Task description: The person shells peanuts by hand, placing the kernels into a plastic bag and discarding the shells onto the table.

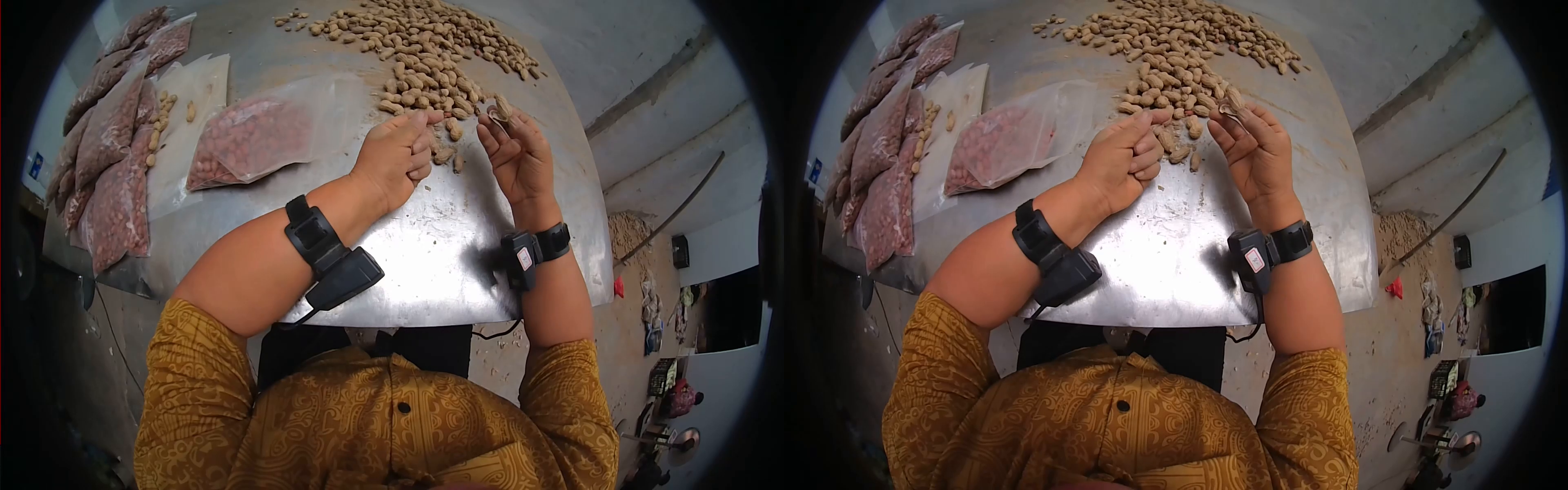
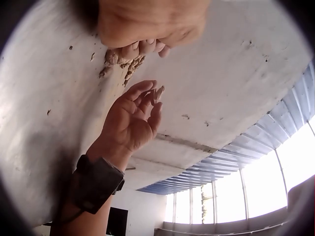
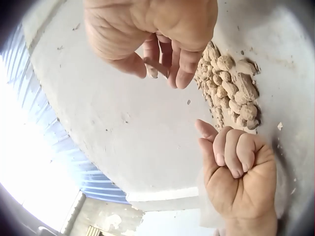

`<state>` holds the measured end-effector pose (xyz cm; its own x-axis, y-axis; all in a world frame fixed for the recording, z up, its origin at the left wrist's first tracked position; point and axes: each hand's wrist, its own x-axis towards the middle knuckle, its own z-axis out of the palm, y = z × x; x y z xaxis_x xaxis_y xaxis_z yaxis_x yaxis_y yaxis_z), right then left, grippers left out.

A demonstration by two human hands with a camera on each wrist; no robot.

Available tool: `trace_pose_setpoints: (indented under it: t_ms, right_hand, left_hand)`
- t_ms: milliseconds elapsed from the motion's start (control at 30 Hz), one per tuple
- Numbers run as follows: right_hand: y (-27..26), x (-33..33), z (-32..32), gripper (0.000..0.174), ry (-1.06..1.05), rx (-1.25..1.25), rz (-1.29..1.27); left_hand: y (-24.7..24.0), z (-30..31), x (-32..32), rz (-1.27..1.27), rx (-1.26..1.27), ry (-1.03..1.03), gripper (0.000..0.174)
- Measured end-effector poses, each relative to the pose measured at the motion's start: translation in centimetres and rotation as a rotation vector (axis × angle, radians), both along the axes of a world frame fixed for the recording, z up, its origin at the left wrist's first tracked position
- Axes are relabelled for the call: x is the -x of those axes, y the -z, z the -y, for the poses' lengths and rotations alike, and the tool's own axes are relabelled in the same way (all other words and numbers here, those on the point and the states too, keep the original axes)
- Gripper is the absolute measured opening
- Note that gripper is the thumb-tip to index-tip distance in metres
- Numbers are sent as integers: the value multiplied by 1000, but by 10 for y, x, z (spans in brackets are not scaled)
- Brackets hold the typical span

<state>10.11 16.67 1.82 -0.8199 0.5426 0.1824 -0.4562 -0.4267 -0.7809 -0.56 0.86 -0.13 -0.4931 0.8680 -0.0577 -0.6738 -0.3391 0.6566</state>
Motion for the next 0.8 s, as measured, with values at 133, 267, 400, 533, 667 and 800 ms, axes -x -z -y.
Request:
trace_pose_setpoints:
  t_ms: [133, 267, 400, 533, 667, 800]
  right_hand:
    - [-4, 2, 10, 17, 92, 199, -5]
    - [14, 9, -20, 17, 176, -246, 334]
    - [4, 29, -11, 26, 326, -1034, 723]
    - [4, 38, -7, 35, 324, -1529, 864]
    - [5, 34, -9, 28, 244, -1364, 756]
    - [-14, 11, 22, 20, -6, -802, 629]
  left_hand:
    - [3, -3, 0, 55, -29, -30, 34]
    - [6, -6, 5, 109, -37, -85, 36]
    - [9, -7, 8, 99, -58, -116, 40]
    - [11, -5, 11, 93, -65, -106, 32]
    - [10, -4, 9, 9, -62, -133, 23]
    - [7, -5, 3, -168, -7, -148, 20]
